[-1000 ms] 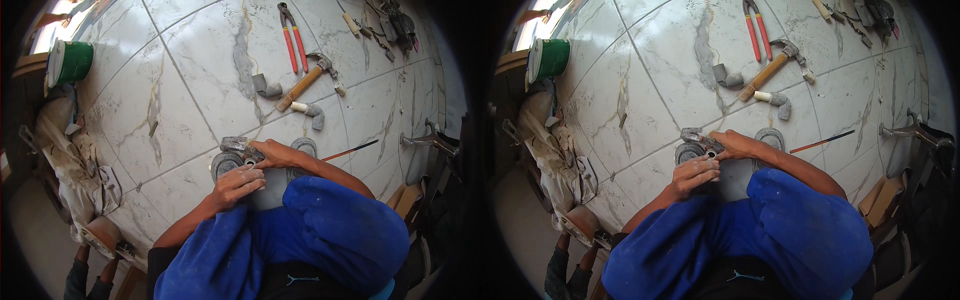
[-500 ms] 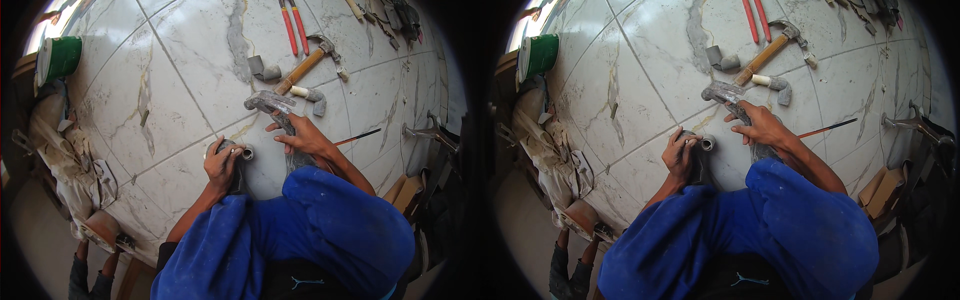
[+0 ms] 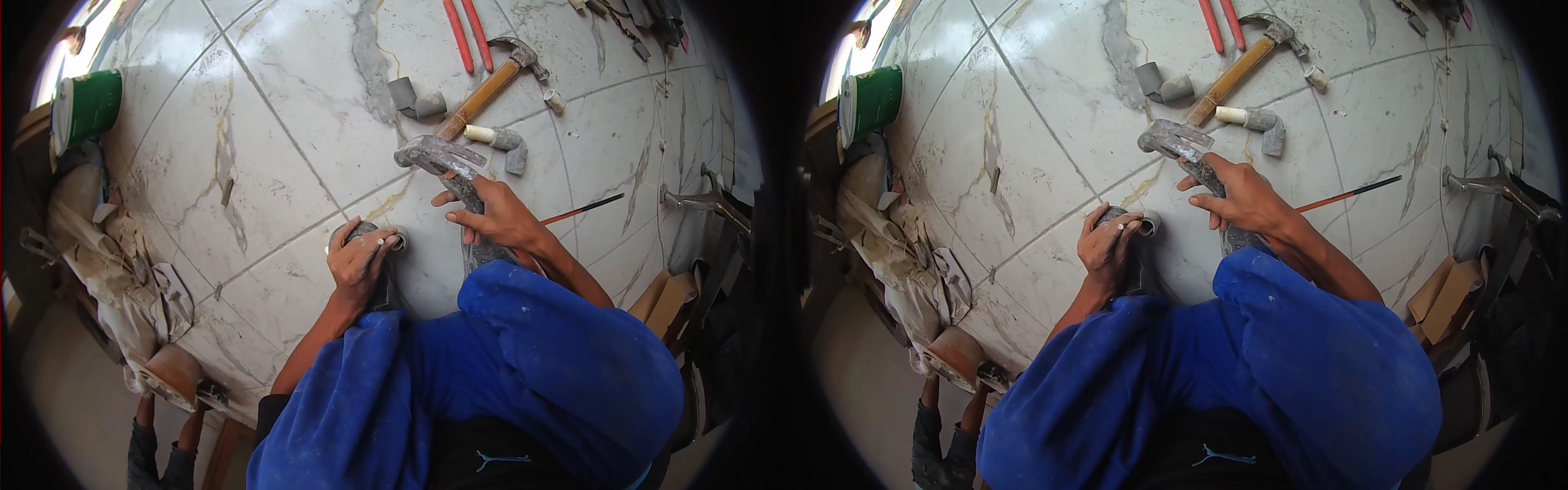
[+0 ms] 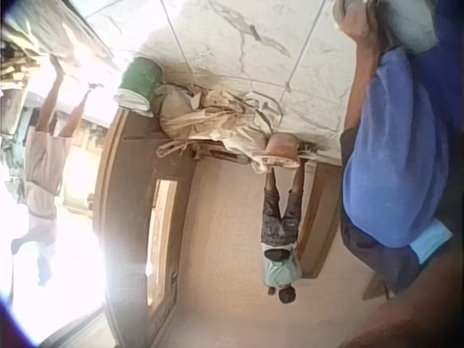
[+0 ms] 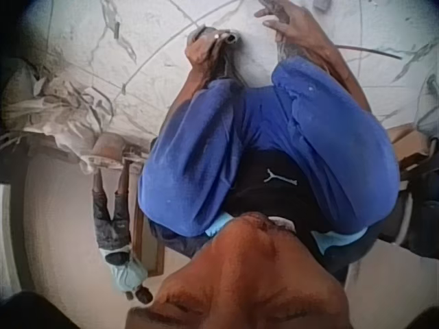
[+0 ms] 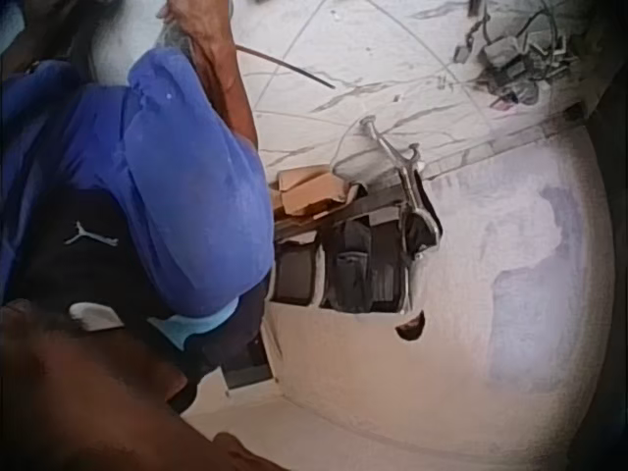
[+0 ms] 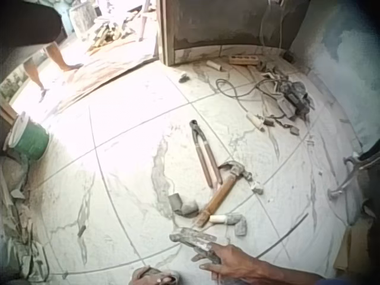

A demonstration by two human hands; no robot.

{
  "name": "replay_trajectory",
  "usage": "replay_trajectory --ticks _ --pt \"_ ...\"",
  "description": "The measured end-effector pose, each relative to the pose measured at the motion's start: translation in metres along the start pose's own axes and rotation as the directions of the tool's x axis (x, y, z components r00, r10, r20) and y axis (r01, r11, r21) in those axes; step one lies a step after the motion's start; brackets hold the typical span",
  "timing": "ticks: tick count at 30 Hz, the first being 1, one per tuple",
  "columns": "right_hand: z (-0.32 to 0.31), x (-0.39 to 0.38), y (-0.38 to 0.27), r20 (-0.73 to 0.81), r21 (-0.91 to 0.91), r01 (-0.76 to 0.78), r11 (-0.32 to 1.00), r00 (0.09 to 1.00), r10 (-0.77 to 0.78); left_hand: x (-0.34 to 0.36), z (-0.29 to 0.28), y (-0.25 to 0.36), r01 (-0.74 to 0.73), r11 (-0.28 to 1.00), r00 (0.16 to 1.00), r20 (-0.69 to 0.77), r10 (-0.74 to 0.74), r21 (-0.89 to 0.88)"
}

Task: Applying adhesive and joining PVC pipe fittings on a tiled floor using tools like a hammer and pliers.

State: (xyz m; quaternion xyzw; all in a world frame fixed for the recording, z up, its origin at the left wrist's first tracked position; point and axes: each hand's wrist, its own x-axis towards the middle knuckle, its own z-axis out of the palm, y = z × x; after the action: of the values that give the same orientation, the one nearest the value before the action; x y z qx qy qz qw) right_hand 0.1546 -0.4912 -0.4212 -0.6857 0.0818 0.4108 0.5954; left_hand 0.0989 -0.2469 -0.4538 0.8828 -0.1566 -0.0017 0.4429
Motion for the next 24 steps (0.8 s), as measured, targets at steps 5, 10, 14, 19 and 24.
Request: replay_trajectory --ticks 5,10,14,19,24 --pt "-0.003 -0.005 -0.013 0.003 -0.008 0.037 0.999 0.999 -0.037 0.002 0.001 -0.001 0.044 0.993 0.999 -0.006 -0.043 0.111" --pt "-0.008 -0.017 -0.035 0.011 -0.149 0.057 0.987 0.998 -0.056 0.001 0.0 -0.002 0.015 0.989 0.999 0.039 -0.021 0.15" --pt "-0.009 -0.023 -0.038 0.074 -0.387 0.4 0.831 0.912 -0.404 -0.003 0.001 -0.006 -0.005 0.987 1.0 0.025 0.001 0.159" --pt "-0.003 -0.033 -0.057 0.148 -0.423 0.482 0.767 0.872 -0.467 -0.003 0.002 -0.011 -0.038 0.991 0.999 -0.013 0.04 0.126" --pt "0.005 -0.048 -0.069 0.292 -0.521 0.692 0.5 0.695 -0.658 -0.016 0.004 -0.026 -0.046 0.997 0.995 -0.084 0.051 0.066"
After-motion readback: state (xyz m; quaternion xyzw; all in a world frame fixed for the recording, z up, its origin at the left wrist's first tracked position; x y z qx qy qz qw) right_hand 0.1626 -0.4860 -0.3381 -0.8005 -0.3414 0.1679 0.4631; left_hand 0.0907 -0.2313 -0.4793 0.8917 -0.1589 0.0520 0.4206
